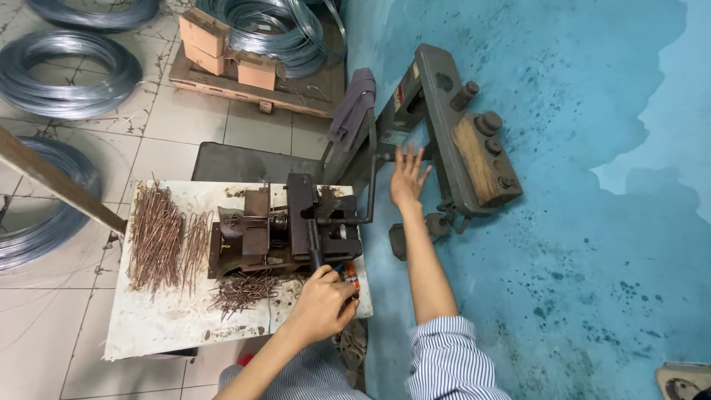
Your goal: Processing thin metal rods using a manual machine by loading bundles and operating a lever
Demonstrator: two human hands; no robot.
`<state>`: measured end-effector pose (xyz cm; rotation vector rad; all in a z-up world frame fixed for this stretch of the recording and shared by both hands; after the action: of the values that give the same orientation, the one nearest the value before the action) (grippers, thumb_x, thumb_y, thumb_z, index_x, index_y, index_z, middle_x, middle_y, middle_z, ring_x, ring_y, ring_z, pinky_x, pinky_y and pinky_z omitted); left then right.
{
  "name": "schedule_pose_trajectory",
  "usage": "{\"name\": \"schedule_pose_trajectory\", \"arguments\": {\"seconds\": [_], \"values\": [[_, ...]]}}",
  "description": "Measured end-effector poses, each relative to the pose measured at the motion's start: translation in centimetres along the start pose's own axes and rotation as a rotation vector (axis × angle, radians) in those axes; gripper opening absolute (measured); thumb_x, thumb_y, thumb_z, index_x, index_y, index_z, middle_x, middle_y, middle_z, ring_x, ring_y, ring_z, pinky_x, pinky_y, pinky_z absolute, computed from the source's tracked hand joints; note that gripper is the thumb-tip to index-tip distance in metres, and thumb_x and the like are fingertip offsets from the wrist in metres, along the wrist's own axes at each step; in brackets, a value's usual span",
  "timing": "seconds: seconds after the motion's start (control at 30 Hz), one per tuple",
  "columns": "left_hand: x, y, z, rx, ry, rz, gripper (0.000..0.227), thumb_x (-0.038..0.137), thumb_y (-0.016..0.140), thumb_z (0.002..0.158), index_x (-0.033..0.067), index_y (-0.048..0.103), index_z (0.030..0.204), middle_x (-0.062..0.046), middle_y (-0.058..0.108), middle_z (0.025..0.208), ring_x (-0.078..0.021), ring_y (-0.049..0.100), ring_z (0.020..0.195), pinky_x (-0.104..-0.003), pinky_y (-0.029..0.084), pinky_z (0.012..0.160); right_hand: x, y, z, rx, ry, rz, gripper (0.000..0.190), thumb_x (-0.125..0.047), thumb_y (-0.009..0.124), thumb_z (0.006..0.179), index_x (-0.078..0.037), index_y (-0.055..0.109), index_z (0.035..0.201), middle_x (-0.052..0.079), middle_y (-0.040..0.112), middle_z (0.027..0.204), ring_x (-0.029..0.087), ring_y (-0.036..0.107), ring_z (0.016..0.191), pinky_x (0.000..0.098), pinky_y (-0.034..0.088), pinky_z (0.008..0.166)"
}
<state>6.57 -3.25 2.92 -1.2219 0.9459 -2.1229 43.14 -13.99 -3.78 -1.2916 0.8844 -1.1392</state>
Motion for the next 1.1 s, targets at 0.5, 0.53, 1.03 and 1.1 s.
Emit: {"name": "schedule_pose_trajectory", "arguments": {"seconds": [0.5,0.53,1.03,1.1], "values": [[-0.2,-0.8,0.0,0.134,-0.001,-0.032,0.025,0.017,0.052,0.091,0.0072,0.058,0.069,-0.01,0.066,0.066,-0.0276,0.051,0.065,-0.042,0.042,0.09,-1.5,20.2,-0.3,-0.35,-0.047,0.097,0.046,-0.021,0.027,0.105,-0.024,0.034,0.15,0.004,0.028,0.161,0.033,0.014,0.155,0.0691,0.008,0.121],[0.2,-0.5,-0.1,0.133,-0.007,-0.036,0.025,0.017,0.052,0.091,0.0072,0.058,0.069,-0.01,0.066,0.066,-0.0276,0.051,0.065,-0.042,0.042,0.09,-0.4,22.5,-1.7,-0.356,-0.049,0.095,0.046,-0.021,0.027,0.105,-0.024,0.034,0.15,0.004,0.028,0.161,0.033,0.014,0.155,0.0691,0.008,0.121],[-0.8,0.6,0.4,0.11,-0.062,0.029,0.018,0.023,0.055,0.084,0.0105,0.06,0.073,-0.011,0.066,0.066,-0.0306,0.055,0.07,-0.042,0.041,0.084,-0.5,10.7,-26.8,0.047,-0.383,0.292,0.02,-0.008,0.062,0.08,-0.01,0.051,0.097,0.011,0.053,0.096,0.034,0.048,0.096,0.0461,0.037,0.092],[-1.1,0.8,0.4,0.062,-0.08,0.062,0.02,0.026,0.056,0.087,0.0113,0.06,0.074,-0.012,0.069,0.07,-0.0294,0.056,0.072,-0.044,0.041,0.087,0.3,6.9,-29.3,0.268,-0.391,0.195,0.018,-0.008,0.066,0.085,-0.009,0.059,0.101,0.009,0.054,0.093,0.031,0.051,0.089,0.0446,0.037,0.089]]}}
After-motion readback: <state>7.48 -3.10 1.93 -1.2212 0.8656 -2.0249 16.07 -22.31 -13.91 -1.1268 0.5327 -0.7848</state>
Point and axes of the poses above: each hand's wrist, its own z-axis towards the middle knuckle, its own y-axis out of the palm, x = y × z, the point moved 9 cm from there along z, towards the middle knuckle
